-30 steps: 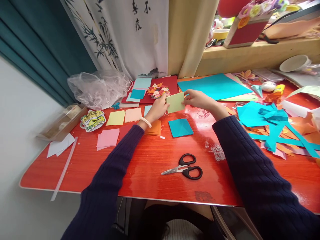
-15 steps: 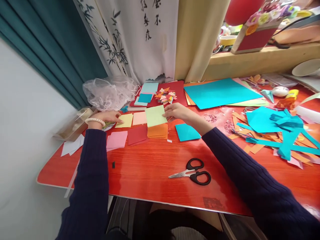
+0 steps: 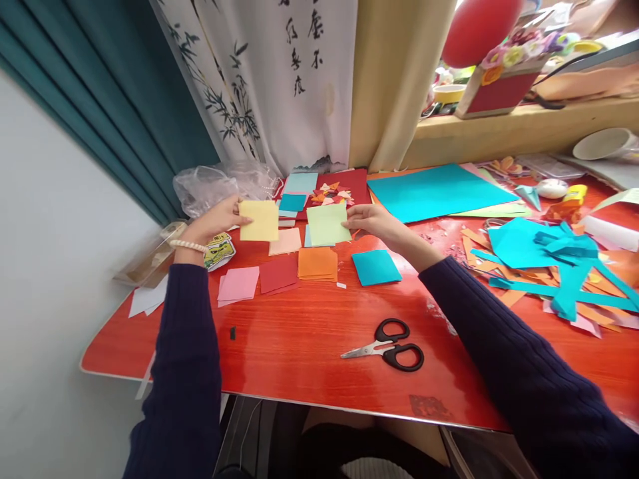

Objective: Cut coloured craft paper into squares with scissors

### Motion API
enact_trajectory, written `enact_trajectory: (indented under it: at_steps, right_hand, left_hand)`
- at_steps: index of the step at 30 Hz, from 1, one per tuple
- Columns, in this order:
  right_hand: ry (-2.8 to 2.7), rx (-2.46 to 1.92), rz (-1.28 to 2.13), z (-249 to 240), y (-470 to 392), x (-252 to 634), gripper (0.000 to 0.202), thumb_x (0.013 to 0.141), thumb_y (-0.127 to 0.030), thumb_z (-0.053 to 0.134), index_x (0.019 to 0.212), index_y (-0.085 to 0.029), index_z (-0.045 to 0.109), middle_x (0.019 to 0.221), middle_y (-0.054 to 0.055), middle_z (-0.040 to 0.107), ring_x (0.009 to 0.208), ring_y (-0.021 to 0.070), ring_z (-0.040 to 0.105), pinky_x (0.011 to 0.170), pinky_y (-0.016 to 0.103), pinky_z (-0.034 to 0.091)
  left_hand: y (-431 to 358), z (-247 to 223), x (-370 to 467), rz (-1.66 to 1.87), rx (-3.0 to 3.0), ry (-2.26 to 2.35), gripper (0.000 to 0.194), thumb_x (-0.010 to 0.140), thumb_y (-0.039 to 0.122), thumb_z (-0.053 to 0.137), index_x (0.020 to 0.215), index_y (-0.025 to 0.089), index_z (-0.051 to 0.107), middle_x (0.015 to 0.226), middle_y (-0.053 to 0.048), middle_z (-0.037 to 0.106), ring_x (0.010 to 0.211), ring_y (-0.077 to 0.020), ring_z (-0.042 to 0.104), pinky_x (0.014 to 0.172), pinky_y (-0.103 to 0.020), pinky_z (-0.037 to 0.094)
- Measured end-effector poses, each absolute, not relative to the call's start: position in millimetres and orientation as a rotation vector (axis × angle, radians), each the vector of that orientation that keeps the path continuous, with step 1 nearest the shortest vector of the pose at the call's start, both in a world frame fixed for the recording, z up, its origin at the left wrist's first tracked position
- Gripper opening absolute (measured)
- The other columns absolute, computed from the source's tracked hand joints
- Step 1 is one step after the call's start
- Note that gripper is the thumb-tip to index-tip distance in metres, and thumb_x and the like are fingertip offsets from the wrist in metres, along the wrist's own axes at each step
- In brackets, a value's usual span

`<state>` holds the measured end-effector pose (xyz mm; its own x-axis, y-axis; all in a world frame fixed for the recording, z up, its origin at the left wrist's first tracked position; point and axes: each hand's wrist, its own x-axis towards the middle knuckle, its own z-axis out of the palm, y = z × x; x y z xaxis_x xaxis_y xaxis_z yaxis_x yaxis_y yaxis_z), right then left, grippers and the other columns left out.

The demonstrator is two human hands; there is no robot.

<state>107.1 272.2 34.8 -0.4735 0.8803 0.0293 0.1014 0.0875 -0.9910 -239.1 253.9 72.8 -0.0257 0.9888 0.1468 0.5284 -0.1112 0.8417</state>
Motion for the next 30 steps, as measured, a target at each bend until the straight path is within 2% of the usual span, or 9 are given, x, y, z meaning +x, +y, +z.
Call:
enact_trajectory:
  at_steps: [2, 4, 7, 13, 19, 24, 27, 30]
  right_hand:
    - [-1.663, -0.957, 1.414, 41.8, 270.5, 115.4, 0.016, 0.074, -0.026, 0.071, 0.083, -0.017, 0.061, 0.076, 0.004, 0.066, 0.061, 0.0112, 0.059, 0.052, 0.024, 0.050]
    - [-1.643, -0.946, 1.364, 48.0, 269.0, 123.4, 0.018, 0.075, -0.027, 0.071, 0.085, -0.017, 0.061, 0.077, 0.004, 0.066, 0.063, 0.0107, 0.059, 0.053, 0.023, 0.049]
    - [-1.628, -0.962, 1.276, 56.2, 267.2, 133.2, 0.021, 0.073, -0.028, 0.073, 0.086, -0.016, 0.061, 0.073, 0.002, 0.064, 0.060, 0.0099, 0.058, 0.053, 0.023, 0.049]
    - [-1.661, -1.029, 1.128, 71.6, 261.0, 138.7, 0.027, 0.071, -0.035, 0.074, 0.084, -0.016, 0.060, 0.069, 0.002, 0.062, 0.059, 0.0117, 0.058, 0.052, 0.026, 0.048]
    - [-1.738, -1.013, 1.055, 70.6, 255.4, 129.1, 0.017, 0.076, -0.031, 0.068, 0.084, -0.017, 0.062, 0.068, 0.003, 0.064, 0.058, 0.0123, 0.059, 0.050, 0.026, 0.049]
    - [-1.761, -1.025, 0.998, 64.9, 256.5, 124.5, 0.021, 0.077, -0.029, 0.066, 0.093, -0.015, 0.066, 0.066, 0.003, 0.065, 0.057, 0.0132, 0.060, 0.053, 0.027, 0.052]
    - [-1.784, -1.048, 0.945, 65.2, 255.3, 123.5, 0.024, 0.079, -0.029, 0.065, 0.097, -0.015, 0.068, 0.074, 0.006, 0.069, 0.062, 0.0151, 0.063, 0.055, 0.028, 0.053]
    - [-1.792, -1.092, 0.872, 66.2, 253.2, 122.0, 0.027, 0.080, -0.028, 0.063, 0.104, -0.015, 0.068, 0.091, 0.009, 0.072, 0.076, 0.0191, 0.067, 0.067, 0.033, 0.055]
  left_hand:
    - [258.3, 73.6, -212.5, 1.106, 1.671, 1.428, 0.046, 0.067, 0.015, 0.071, 0.111, 0.018, 0.056, 0.095, -0.007, 0.068, 0.085, -0.0214, 0.065, 0.072, -0.037, 0.053]
    - [260.8, 70.6, -181.2, 1.112, 1.692, 1.327, 0.049, 0.071, 0.018, 0.069, 0.117, 0.021, 0.052, 0.102, -0.008, 0.067, 0.088, -0.0213, 0.065, 0.068, -0.034, 0.054]
    - [258.3, 65.7, -141.0, 1.061, 1.703, 1.182, 0.048, 0.074, 0.023, 0.068, 0.118, 0.024, 0.051, 0.108, -0.008, 0.066, 0.088, -0.0203, 0.065, 0.064, -0.029, 0.054]
    - [248.9, 65.5, -112.7, 1.219, 1.637, 1.110, 0.052, 0.073, 0.029, 0.071, 0.119, 0.021, 0.048, 0.112, -0.009, 0.065, 0.092, -0.0191, 0.065, 0.072, -0.030, 0.056]
    - [251.0, 56.5, -99.1, 1.309, 1.625, 1.079, 0.041, 0.080, 0.034, 0.065, 0.114, 0.022, 0.045, 0.113, -0.009, 0.066, 0.094, -0.0193, 0.066, 0.077, -0.033, 0.055]
    - [246.0, 53.2, -81.6, 1.398, 1.591, 1.054, 0.029, 0.092, 0.042, 0.046, 0.112, 0.021, 0.048, 0.119, -0.010, 0.063, 0.104, -0.0201, 0.063, 0.083, -0.034, 0.054]
    - [242.6, 52.7, -75.8, 1.417, 1.574, 0.959, 0.034, 0.091, 0.038, 0.050, 0.120, 0.023, 0.043, 0.123, -0.011, 0.060, 0.108, -0.0208, 0.062, 0.085, -0.034, 0.053]
    - [240.3, 51.0, -72.3, 1.414, 1.568, 0.871, 0.053, 0.086, 0.026, 0.058, 0.131, 0.025, 0.031, 0.124, -0.011, 0.060, 0.110, -0.0211, 0.061, 0.086, -0.035, 0.053]
